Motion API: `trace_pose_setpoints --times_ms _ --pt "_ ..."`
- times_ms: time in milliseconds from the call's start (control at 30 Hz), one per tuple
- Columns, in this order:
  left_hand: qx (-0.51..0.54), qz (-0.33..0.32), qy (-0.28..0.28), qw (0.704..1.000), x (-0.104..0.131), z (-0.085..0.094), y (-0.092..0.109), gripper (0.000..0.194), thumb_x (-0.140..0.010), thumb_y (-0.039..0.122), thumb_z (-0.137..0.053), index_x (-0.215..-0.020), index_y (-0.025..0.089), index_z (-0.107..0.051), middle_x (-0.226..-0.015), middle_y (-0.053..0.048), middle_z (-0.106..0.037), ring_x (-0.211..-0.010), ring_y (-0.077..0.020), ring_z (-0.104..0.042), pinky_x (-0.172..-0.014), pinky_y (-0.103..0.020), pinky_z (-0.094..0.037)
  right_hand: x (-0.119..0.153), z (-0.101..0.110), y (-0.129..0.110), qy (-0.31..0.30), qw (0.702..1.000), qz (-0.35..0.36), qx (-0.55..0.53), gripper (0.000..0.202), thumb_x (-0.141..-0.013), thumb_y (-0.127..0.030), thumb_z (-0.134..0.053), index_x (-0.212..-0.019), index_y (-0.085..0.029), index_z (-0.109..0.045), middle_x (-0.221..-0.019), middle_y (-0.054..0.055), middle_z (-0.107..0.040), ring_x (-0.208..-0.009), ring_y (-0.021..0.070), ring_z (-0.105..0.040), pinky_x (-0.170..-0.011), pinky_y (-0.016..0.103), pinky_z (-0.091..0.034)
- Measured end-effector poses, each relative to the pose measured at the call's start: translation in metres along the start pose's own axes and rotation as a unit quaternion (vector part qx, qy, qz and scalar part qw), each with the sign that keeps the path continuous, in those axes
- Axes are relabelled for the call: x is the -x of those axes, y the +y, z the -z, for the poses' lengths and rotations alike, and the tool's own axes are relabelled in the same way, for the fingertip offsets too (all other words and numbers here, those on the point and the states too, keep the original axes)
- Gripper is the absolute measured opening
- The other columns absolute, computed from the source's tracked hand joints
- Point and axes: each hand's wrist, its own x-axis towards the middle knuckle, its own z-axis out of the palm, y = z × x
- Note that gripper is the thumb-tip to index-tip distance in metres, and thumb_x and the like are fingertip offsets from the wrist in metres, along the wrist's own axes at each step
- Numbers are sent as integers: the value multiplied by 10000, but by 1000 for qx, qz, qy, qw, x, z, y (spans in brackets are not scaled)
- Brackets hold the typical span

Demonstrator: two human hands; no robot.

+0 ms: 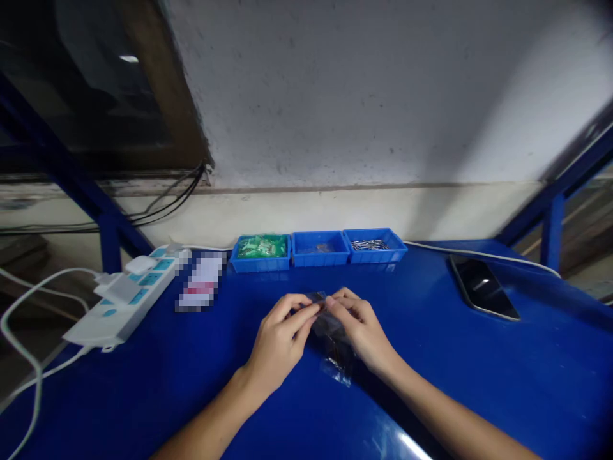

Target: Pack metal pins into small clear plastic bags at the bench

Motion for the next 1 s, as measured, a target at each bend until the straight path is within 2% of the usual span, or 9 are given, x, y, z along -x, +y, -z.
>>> trace_pose_setpoints --times_ms 100,267,367,467,533,633,767,900,1000 --pt "-7 6 -10 1000 0 0 0 327 -879 151 -464 -1159 257 -596 -1071 -63 -550 -968 -170 -537 -847 -299 -456 -3 2 2 29 999 8 13 368 -865 -390 -495 -624 -155 -644 -700 19 -512 -681 139 -508 -625 260 -390" --pt "109 161 -50 980 -7 2 3 224 -881 304 -488 -1002 206 -649 -940 -53 -595 -843 -164 -565 -732 -273 -450 -3 3 7 34 999 -16 -18 332 -871 -399 -480 -923 -141 -683 -537 -7 -533 -501 124 -496 -494 238 -369" --pt "260 281 -80 920 -10 2 4 387 -900 444 -401 -890 154 -657 -772 -46 -599 -693 -141 -550 -615 -247 -417 0 1 9 32 999 9 -27 297 -860 -351 -502 -992 -144 -669 -610 21 -623 -530 139 -562 -516 243 -418" --pt "366 348 -52 861 -11 1 4 466 -896 510 -359 -847 132 -626 -696 -29 -561 -592 -108 -492 -534 -219 -361 3 0 7 34 995 92 7 229 -832 -208 -504 -968 -179 -686 -805 50 -688 -687 158 -615 -636 265 -455" --pt "355 340 -40 870 -12 2 3 368 -870 468 -460 -809 137 -609 -679 -10 -540 -582 -94 -466 -528 -204 -344 5 0 5 29 990 136 25 281 -792 -111 -477 -957 -195 -689 -832 41 -687 -720 156 -611 -669 271 -452" --pt "253 284 -19 924 -12 4 1 247 -848 380 -536 -812 152 -624 -655 7 -528 -584 -95 -460 -538 -201 -349 5 0 3 9 989 144 22 295 -763 -81 -472 -928 -202 -685 -897 44 -664 -813 167 -599 -729 282 -447" --pt "81 138 37 986 -8 7 0 160 -860 282 -534 -898 186 -657 -722 -6 -595 -605 -105 -505 -590 -217 -392 0 0 2 9 999 49 0 236 -862 -315 -490 -787 -177 -666 -944 61 -594 -877 176 -559 -747 280 -426" --pt "0 20 7 1000 -3 5 4 180 -874 196 -503 -956 218 -661 -813 -20 -631 -706 -119 -566 -671 -223 -415 -3 0 3 -10 996 -59 -68 421 -881 -481 -432 -666 -155 -589 -629 -7 -497 -587 114 -470 -547 230 -367" --pt "10 50 -43 998 -3 3 5 180 -871 215 -501 -976 215 -647 -784 -19 -617 -683 -124 -552 -643 -226 -406 -2 0 2 -22 996 -42 -81 350 -860 -457 -484 -808 -146 -636 -622 -7 -543 -544 107 -452 -507 221 -340"
